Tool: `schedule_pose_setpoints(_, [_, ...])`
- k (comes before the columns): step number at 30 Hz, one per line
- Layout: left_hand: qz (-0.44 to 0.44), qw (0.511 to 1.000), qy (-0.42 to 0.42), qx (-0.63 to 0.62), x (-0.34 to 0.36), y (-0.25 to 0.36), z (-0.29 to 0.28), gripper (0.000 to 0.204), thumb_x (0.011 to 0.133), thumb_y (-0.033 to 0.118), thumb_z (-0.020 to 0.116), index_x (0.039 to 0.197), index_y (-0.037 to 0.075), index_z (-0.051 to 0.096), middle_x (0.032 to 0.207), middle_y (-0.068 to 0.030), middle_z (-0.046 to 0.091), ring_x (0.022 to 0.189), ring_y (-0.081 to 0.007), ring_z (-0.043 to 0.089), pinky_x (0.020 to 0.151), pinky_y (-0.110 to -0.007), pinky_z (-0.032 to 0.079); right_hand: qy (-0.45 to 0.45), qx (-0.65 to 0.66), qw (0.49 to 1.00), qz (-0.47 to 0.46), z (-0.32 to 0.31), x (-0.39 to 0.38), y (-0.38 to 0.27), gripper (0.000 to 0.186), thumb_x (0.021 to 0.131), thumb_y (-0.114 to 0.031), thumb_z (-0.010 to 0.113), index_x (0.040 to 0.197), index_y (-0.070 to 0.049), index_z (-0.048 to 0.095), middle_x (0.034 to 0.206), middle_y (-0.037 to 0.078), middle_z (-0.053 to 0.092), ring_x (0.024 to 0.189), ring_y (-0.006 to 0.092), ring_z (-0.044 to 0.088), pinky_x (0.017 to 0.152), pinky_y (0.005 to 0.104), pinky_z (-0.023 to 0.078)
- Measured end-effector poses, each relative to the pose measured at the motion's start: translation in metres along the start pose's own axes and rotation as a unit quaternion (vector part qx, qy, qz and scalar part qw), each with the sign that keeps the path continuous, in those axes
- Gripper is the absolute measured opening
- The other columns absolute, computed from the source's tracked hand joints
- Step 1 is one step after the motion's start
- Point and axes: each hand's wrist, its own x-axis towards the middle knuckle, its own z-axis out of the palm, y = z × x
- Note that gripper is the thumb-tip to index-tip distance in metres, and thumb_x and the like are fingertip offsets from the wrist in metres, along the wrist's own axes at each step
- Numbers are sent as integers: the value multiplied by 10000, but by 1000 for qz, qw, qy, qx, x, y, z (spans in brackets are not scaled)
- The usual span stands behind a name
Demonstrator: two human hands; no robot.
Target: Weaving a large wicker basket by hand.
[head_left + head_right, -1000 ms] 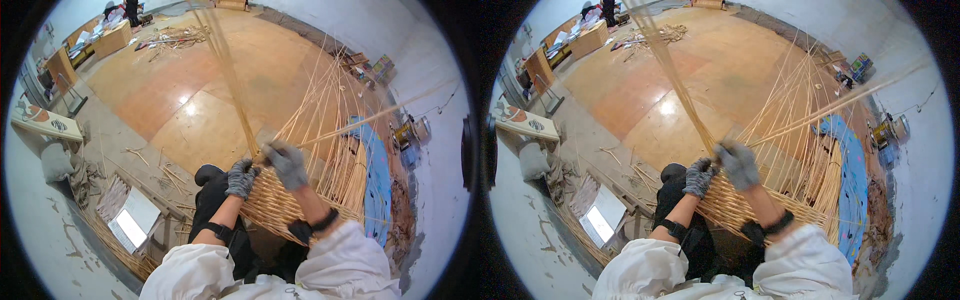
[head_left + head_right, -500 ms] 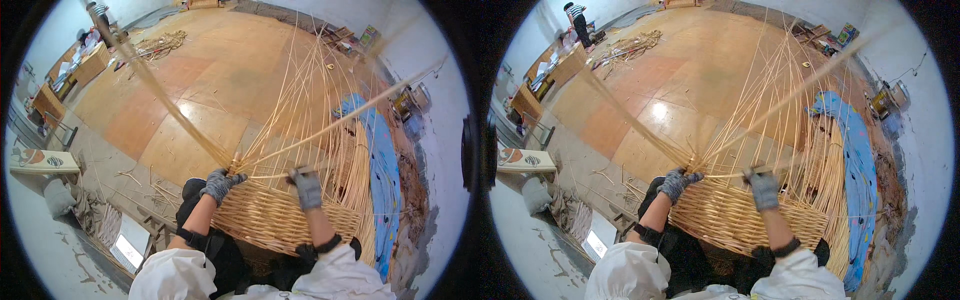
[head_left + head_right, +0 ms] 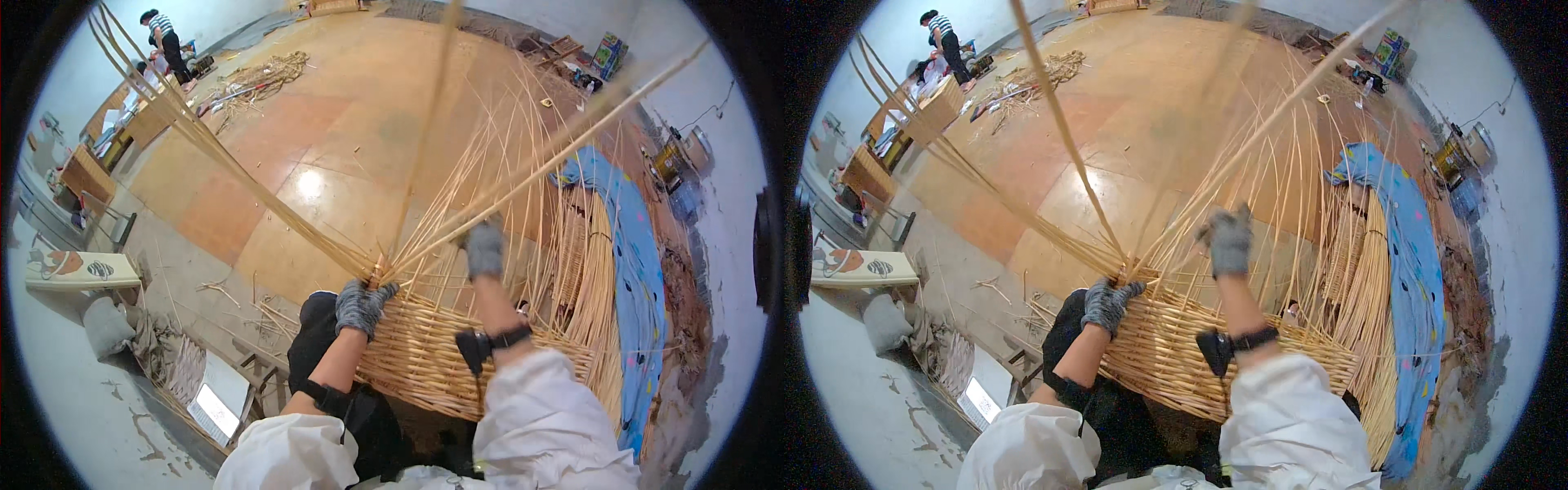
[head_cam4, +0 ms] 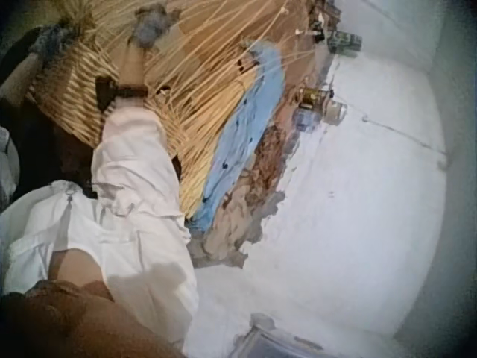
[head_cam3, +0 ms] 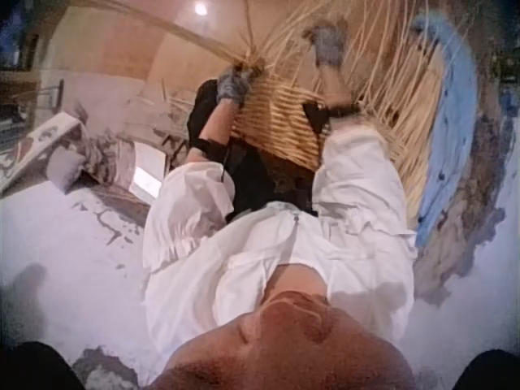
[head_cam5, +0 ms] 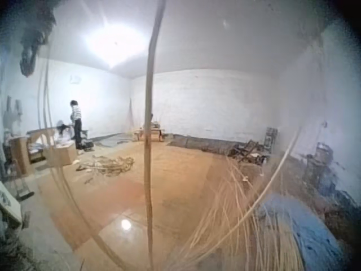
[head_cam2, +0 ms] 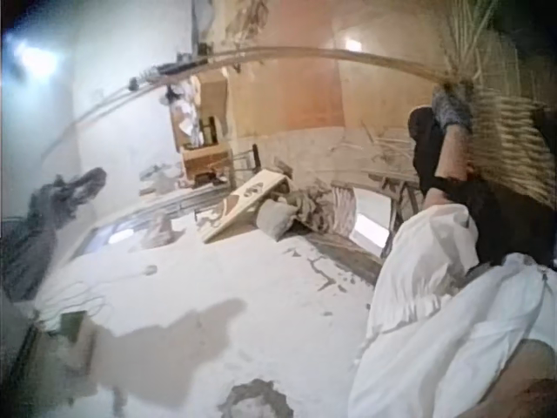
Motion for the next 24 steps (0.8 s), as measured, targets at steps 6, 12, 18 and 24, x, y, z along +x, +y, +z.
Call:
schedule_pose_setpoints(6, [-9,977,96,188,10,-17,1,356,623,187,676,873,-35,556,752,-129,592,708,-270,562,687,-356,441,-42,353,935,7,-45,-110,36,128,849,-212,466,791,-99,457,573,22,447,524,171,476,553,357,477])
schedule_pose_setpoints(12, [451,879,68,138,-42,6,44,275,828,173,426,1006,-29,482,856,-217,543,848,-309,532,776,-320,424,63,313,947,33,-66,-101,35,143,834,-184,489,733,-84,469,561,41,474,508,208,493,581,410,497])
schedule_pose_setpoints(18, [162,766,-150,604,48,43,52,292,822,237,432,1021,33,500,970,-211,543,919,-299,535,753,-361,424,8,-208,943,-260,-13,-137,42,161,832,-164,478,718,-50,473,635,85,534,562,251,548,603,405,497])
schedule_pose_setpoints(24, [276,859,-105,418,5,46,56,345,737,262,599,999,43,548,815,-194,589,812,-296,566,720,-362,432,13,241,901,360,-114,-100,38,170,791,-106,436,900,-4,517,754,117,569,781,254,546,655,320,473])
